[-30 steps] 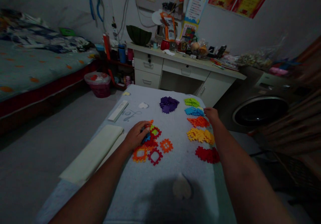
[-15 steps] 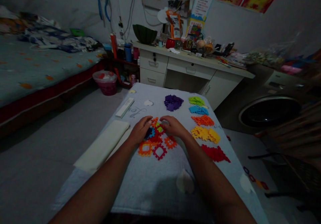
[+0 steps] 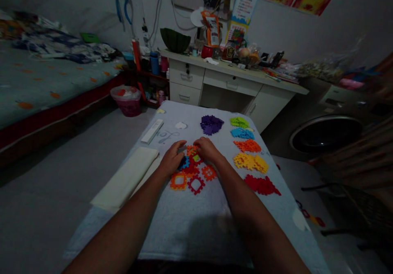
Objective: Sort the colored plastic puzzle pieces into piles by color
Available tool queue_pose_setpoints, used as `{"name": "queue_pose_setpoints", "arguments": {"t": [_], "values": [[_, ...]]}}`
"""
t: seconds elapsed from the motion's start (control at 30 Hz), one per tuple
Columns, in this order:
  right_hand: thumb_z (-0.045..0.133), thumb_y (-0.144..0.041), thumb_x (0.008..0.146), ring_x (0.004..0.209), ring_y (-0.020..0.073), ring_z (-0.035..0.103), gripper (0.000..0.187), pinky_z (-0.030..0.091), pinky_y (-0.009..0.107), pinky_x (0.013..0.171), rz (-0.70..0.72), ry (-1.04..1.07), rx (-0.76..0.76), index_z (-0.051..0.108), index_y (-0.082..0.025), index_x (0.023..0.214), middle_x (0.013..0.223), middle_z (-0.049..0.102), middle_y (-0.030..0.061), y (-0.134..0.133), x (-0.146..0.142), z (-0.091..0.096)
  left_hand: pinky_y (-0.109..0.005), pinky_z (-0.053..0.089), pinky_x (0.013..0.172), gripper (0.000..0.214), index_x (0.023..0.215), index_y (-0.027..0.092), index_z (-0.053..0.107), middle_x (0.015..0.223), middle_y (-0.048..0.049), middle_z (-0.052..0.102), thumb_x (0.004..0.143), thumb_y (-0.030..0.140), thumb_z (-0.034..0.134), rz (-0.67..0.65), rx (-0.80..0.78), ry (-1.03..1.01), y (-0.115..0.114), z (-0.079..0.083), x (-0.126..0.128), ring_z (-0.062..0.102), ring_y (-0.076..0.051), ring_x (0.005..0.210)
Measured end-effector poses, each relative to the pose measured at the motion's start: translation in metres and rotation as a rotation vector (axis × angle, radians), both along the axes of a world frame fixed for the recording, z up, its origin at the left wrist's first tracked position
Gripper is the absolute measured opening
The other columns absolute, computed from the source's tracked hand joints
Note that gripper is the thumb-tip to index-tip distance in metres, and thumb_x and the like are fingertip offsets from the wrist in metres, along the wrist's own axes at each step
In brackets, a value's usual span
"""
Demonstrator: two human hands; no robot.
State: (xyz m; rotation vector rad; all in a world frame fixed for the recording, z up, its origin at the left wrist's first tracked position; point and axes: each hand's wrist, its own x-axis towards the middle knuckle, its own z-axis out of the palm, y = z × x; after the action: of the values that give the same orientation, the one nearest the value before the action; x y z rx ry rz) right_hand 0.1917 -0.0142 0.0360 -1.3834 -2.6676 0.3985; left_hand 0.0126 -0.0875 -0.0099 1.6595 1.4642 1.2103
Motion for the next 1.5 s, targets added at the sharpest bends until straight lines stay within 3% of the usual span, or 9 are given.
{"name": "queue_pose_setpoints", "arguments": {"t": [0.13,0.3,0.43,0.57,0.93,1.13,1.33,1.5], "values": [[0.053,-0.016,0.089,0.101,0.0202,0.058,0.028,0.041,0.03,0.093,-0.057,0.067,0.066,0.07,-0.016,0.11,0.108,0.068,0.0105,0.0,0.028,0.011,-0.048,0.041,0.109,0.051,0.127,0.019,0.055,0.131,-0.0102,0.061,0.076,0.022,0.049,-0.006,0.002,0.015,-0.001,0.001,0.0,0.056,-0.026,0.123],[0.058,-0.012,0.085,0.101,0.0198,0.06,0.029,0.042,0.028,0.092,-0.207,0.059,0.128,0.069,-0.015,0.111,0.11,0.069,0.0107,0.009,0.095,0.03,-0.047,0.043,0.107,0.049,0.125,0.018,0.057,0.129,-0.0108,0.062,0.076,0.025,0.05,-0.005,-0.002,0.085,-0.003,0.005,0.001,0.058,-0.027,0.12],[0.058,-0.015,0.085,0.097,0.0195,0.063,0.032,0.044,0.028,0.085,-0.421,-0.025,0.136,0.068,-0.015,0.115,0.112,0.07,0.0104,0.018,0.145,0.039,-0.045,0.044,0.106,0.049,0.123,0.016,0.058,0.128,-0.0113,0.062,0.076,0.025,0.048,0.004,0.001,0.17,-0.004,0.01,0.002,0.058,-0.026,0.118],[0.059,-0.02,0.084,0.102,0.0229,0.063,0.033,0.044,0.029,0.082,-0.614,-0.146,0.121,0.068,-0.019,0.116,0.113,0.071,0.0101,0.022,0.167,0.04,-0.043,0.046,0.104,0.045,0.119,0.017,0.061,0.123,-0.0099,0.064,0.077,0.025,0.047,0.002,0.038,0.275,-0.005,0.013,0.002,0.06,-0.026,0.115],[0.07,-0.036,0.074,0.102,0.0268,0.063,0.036,0.045,0.034,0.081,-0.719,-0.397,0.063,0.07,-0.02,0.106,0.109,0.07,0.0114,0.023,0.166,0.033,-0.04,0.046,0.102,0.037,0.11,0.017,0.063,0.116,-0.0097,0.064,0.077,0.024,0.047,-0.031,0.11,0.364,-0.008,0.013,0.003,0.059,-0.025,0.111],[0.065,-0.044,0.081,0.108,0.0297,0.06,0.036,0.045,0.038,0.087,-0.706,-0.444,0.087,0.072,-0.022,0.108,0.113,0.069,0.0123,0.018,0.159,0.036,-0.042,0.045,0.102,0.036,0.109,0.017,0.063,0.116,-0.0098,0.065,0.077,0.024,0.047,-0.015,0.136,0.383,-0.01,0.017,0.002,0.059,-0.025,0.111],[0.049,-0.024,0.091,0.113,0.0295,0.058,0.032,0.043,0.04,0.091,-0.73,-0.406,0.138,0.07,-0.023,0.115,0.119,0.068,0.0129,0.012,0.147,0.039,-0.043,0.044,0.103,0.036,0.11,0.017,0.063,0.117,-0.0105,0.065,0.078,0.024,0.046,-0.014,0.146,0.415,-0.012,0.021,0.002,0.057,-0.026,0.112],[0.052,-0.022,0.089,0.109,0.03,0.06,0.03,0.044,0.04,0.09,-0.712,-0.281,0.166,0.071,-0.019,0.113,0.114,0.07,0.0146,0.009,0.139,0.039,-0.044,0.044,0.102,0.036,0.11,0.018,0.063,0.117,-0.0099,0.065,0.08,0.023,0.046,0.006,0.135,0.443,-0.014,0.023,0.0,0.057,-0.027,0.112]]}}
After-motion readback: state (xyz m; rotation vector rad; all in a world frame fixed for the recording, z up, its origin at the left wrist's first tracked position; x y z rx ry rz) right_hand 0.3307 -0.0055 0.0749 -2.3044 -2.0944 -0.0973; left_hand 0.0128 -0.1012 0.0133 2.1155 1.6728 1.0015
